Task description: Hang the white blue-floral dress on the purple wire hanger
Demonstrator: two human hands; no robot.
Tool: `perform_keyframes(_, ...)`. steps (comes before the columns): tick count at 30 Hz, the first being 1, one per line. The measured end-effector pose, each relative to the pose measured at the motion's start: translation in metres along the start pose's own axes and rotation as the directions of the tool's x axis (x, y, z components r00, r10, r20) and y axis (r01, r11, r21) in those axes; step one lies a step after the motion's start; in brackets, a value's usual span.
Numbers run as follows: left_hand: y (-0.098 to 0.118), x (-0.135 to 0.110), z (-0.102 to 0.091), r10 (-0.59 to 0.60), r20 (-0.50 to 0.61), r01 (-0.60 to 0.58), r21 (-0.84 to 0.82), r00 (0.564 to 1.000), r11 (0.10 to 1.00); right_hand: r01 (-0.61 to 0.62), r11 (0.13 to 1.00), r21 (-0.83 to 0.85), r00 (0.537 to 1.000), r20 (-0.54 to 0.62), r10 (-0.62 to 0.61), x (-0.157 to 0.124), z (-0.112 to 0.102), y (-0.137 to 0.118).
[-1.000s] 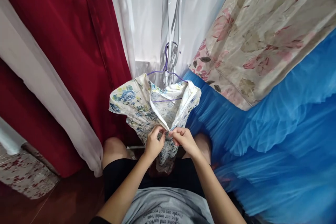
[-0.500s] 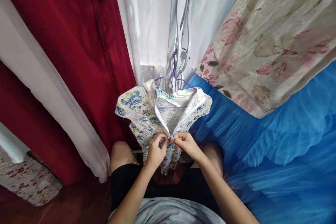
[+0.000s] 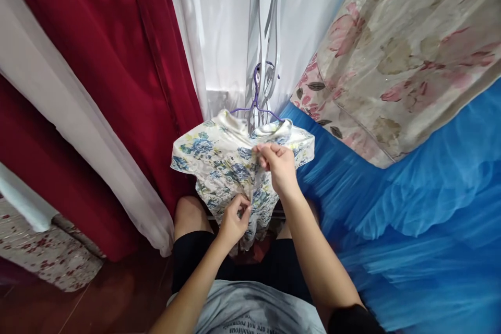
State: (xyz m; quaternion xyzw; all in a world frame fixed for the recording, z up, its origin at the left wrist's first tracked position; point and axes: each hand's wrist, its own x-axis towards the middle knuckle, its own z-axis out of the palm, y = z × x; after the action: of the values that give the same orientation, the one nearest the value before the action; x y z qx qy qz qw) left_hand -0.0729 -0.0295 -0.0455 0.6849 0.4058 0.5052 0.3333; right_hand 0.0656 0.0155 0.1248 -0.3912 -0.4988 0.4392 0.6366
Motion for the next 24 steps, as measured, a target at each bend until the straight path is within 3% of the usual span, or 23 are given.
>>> perform_keyframes(6,-0.012,-0.021,-0.012,-0.066,-0.042,0.065,-0.015,0.997,0.998,0.105,0.993,0.060,0.994,0.007,-0.106,0.024,0.022,-0.023)
perform_keyframes(11,0.007,-0.021,-0.011,-0.062,-0.001,0.062,0.038,0.998,0.997,0.075,0.994,0.075,0.996,0.044,-0.078,0.014,0.016,-0.014)
perform_keyframes(13,0.025,-0.003,-0.021,0.023,-0.029,-0.021,0.074,0.999,0.997,0.076,0.995,0.070,0.996,0.050,-0.080,0.008,0.011,-0.011)
perform_keyframes(15,0.048,0.025,-0.035,0.140,-0.125,-0.127,0.109,0.982,0.986,0.082,0.995,0.049,0.995,0.054,-0.085,0.002,0.009,-0.009)
perform_keyframes(18,0.089,0.075,-0.057,0.330,-0.241,-0.302,0.148,0.913,0.942,0.106,0.994,0.035,0.993,0.044,-0.107,-0.005,0.009,-0.011)
perform_keyframes(21,0.125,0.114,-0.070,0.458,-0.112,-0.427,0.220,0.882,0.877,0.129,0.990,0.053,0.991,0.021,-0.130,-0.008,0.015,-0.015)
perform_keyframes(24,0.144,0.133,-0.077,0.529,0.005,-0.502,0.318,0.849,0.804,0.136,0.990,0.039,0.991,-0.021,-0.135,-0.008,0.021,-0.016)
